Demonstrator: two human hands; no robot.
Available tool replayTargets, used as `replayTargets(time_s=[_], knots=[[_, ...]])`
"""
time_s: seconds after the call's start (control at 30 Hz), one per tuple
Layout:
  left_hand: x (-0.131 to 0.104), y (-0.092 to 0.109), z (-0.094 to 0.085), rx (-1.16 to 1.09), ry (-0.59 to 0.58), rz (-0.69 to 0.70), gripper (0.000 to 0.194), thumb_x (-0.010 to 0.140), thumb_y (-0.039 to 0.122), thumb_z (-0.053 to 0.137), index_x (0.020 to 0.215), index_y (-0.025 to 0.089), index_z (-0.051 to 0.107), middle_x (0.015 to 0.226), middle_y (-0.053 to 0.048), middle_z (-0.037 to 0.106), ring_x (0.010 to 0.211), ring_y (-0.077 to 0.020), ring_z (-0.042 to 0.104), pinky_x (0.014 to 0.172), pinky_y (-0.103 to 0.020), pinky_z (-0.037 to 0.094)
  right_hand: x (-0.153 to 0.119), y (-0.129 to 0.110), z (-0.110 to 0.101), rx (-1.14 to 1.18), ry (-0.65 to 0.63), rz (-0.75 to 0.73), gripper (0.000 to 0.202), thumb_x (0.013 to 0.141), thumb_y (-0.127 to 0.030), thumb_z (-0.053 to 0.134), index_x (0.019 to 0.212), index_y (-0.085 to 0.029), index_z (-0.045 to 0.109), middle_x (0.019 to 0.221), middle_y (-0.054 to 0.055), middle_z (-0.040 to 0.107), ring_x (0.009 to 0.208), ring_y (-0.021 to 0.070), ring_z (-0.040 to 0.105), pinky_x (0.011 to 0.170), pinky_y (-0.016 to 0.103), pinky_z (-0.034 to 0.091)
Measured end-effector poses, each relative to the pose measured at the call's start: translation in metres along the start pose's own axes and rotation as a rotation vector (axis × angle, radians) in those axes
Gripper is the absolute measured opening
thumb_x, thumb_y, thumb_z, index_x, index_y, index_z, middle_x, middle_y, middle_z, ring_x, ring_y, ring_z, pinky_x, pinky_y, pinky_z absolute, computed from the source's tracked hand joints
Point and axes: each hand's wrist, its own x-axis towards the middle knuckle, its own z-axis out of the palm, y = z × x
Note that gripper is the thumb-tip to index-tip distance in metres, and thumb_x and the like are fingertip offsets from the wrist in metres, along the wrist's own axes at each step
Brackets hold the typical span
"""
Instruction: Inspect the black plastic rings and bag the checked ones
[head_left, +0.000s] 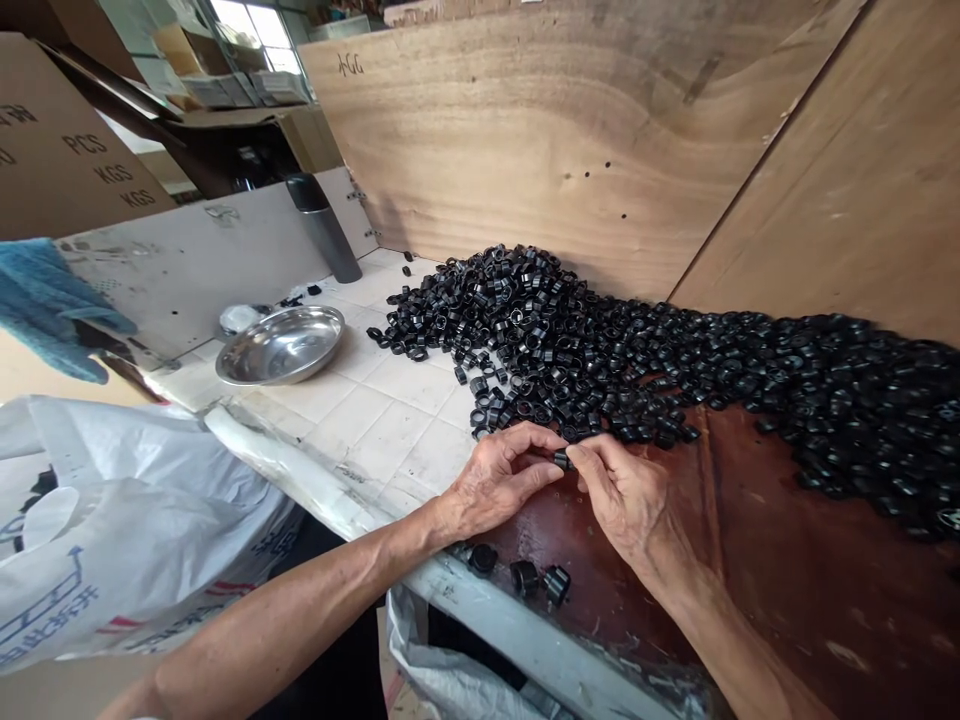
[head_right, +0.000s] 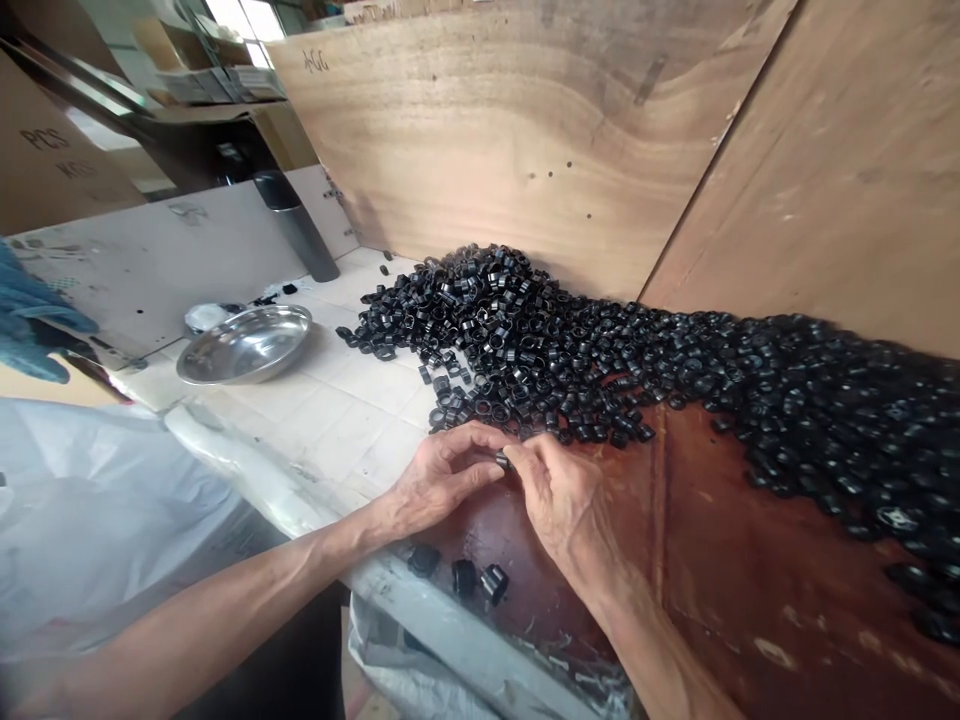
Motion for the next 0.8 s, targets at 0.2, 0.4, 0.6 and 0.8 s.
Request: replayTargets(time_s=[0.2,0.4,0.6,0.8], knots=[[0.0,0.008,0.003,-0.186,0.067,-0.092,0.025,0.088,0.028,0.072,0.109,0.015,0.069,0.106,-0.008,0.071,0.098,-0.0195,0.069,0.091,-0.032,0.055,0.002,-0.002,-0.002,0.054,-0.014,-0.211,0.017,0.099,-0.029,0.056,0.107,-0.02,0.068,0.086,0.004,0.072,0.074,0.0167,0.067,0.07,0.026,0.051],[0.0,0.009,0.003,-0.161,0.023,-0.077,0.025,0.089,0.031,0.071,0.108,0.014,0.071,0.108,-0.01,0.072,0.1,-0.0205,0.068,0.091,-0.032,0.055,0.002,-0.001,-0.004,-0.037,0.003,-0.104,0.04,0.104,-0.037,0.047,0.073,-0.02,0.066,0.06,0.001,0.061,0.056,0.0145,0.058,0.058,0.027,0.042],[0.002,0.007,0.002,-0.271,0.133,-0.142,0.029,0.085,0.032,0.075,0.108,0.015,0.068,0.098,-0.006,0.072,0.089,-0.0163,0.068,0.085,-0.029,0.054,0.0,-0.013,-0.009,0.003,-0.107,-0.098,0.039,0.1,-0.041,0.052,0.068,-0.02,0.059,0.059,-0.002,0.054,0.057,0.013,0.051,0.059,0.026,0.039],[0.002,0.006,0.002,-0.259,0.135,-0.141,0.028,0.085,0.031,0.075,0.108,0.015,0.068,0.101,-0.007,0.072,0.089,-0.0167,0.068,0.084,-0.029,0.054,0.0,-0.013,-0.009,0.071,-0.125,-0.024,0.027,0.095,-0.043,0.062,0.081,-0.021,0.064,0.063,-0.004,0.055,0.056,0.012,0.05,0.054,0.024,0.038]])
